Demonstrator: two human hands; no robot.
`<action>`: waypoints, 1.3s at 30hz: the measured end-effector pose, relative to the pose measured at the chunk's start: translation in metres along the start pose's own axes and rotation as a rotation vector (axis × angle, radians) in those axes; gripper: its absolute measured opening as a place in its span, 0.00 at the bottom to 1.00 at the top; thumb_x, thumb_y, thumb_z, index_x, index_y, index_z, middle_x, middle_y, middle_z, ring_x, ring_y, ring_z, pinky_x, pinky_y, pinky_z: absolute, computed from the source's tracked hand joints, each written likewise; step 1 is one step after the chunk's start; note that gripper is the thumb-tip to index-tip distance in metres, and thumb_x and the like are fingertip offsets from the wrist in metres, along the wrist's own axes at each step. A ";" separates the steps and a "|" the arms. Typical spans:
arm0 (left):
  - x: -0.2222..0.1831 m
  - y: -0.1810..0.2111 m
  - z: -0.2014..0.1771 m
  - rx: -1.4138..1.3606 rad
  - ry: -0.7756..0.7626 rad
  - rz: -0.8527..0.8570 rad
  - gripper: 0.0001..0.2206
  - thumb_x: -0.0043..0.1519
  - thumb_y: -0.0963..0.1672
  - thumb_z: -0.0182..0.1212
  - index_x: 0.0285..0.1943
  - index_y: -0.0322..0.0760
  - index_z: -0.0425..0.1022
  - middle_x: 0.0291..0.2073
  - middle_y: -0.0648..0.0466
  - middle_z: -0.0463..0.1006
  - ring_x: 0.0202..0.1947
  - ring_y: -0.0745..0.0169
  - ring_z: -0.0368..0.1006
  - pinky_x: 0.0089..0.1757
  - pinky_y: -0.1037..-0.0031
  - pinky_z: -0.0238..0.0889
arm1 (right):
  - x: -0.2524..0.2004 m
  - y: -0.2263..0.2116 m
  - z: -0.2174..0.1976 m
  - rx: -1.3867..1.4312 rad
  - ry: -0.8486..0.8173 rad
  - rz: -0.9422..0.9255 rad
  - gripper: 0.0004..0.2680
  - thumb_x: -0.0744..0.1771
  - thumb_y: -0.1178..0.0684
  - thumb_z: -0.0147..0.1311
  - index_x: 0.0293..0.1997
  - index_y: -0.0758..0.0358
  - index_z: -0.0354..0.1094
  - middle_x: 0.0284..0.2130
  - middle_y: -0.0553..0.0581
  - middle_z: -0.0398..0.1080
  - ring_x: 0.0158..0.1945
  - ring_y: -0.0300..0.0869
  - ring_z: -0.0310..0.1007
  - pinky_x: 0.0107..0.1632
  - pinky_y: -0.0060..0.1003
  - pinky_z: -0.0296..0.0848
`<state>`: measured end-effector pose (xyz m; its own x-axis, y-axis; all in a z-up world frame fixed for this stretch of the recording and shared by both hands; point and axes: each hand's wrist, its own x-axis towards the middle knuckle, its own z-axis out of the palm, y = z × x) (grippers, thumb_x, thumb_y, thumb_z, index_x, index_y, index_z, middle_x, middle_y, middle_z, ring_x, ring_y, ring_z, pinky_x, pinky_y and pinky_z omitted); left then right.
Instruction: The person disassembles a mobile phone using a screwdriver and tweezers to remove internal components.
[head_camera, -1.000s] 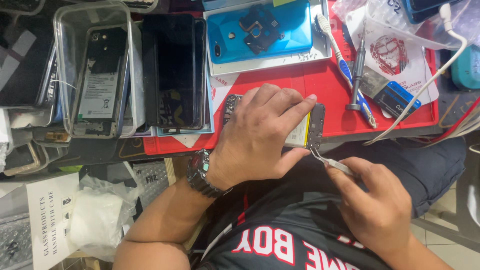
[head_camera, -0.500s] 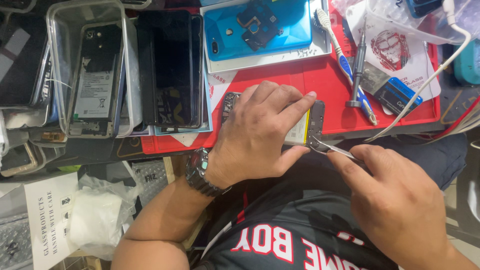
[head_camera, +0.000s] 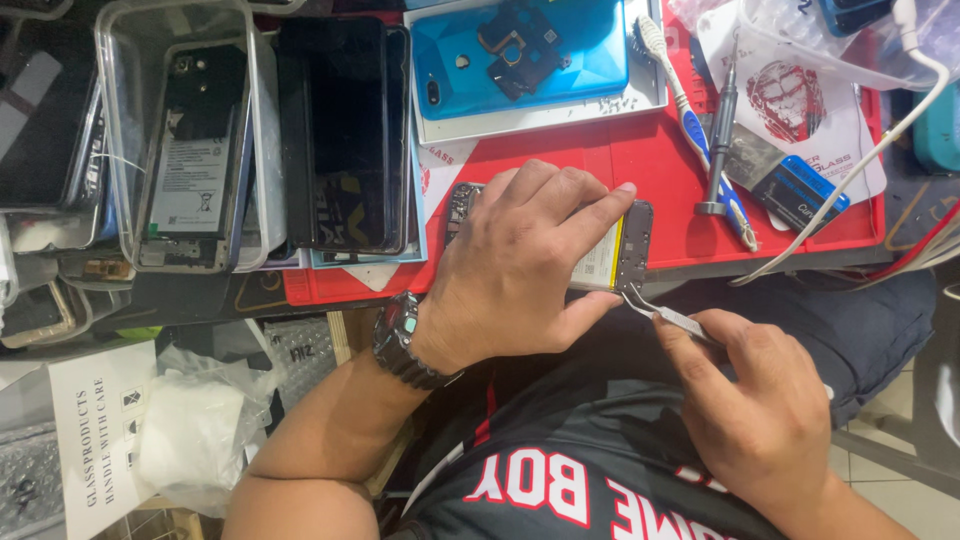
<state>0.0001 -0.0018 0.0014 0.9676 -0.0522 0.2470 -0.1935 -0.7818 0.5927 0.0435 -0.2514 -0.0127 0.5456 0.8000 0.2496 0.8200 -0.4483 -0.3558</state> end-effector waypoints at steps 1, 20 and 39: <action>0.000 0.000 0.000 0.000 0.000 0.000 0.34 0.49 0.48 0.78 0.64 0.30 0.72 0.52 0.51 0.72 0.54 0.51 0.67 0.57 0.59 0.61 | -0.002 0.001 0.002 0.013 0.012 -0.016 0.21 0.55 0.67 0.58 0.53 0.62 0.75 0.40 0.57 0.70 0.36 0.48 0.69 0.39 0.44 0.68; -0.002 0.004 -0.001 0.018 0.039 0.029 0.26 0.51 0.48 0.76 0.59 0.41 0.77 0.54 0.51 0.74 0.54 0.49 0.69 0.54 0.58 0.64 | -0.003 0.033 0.035 -0.024 0.209 -0.286 0.12 0.60 0.64 0.65 0.46 0.66 0.78 0.38 0.61 0.71 0.33 0.48 0.74 0.33 0.41 0.72; 0.003 0.009 0.000 0.088 0.247 0.095 0.09 0.64 0.43 0.71 0.50 0.40 0.80 0.36 0.55 0.81 0.35 0.56 0.78 0.37 0.67 0.70 | -0.001 0.039 0.048 0.161 0.298 -0.303 0.11 0.60 0.68 0.64 0.45 0.67 0.77 0.36 0.62 0.71 0.31 0.47 0.74 0.32 0.39 0.72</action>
<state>0.0011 -0.0092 0.0078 0.8748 0.0171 0.4841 -0.2557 -0.8325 0.4915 0.0667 -0.2511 -0.0698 0.3307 0.7250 0.6041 0.9258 -0.1251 -0.3567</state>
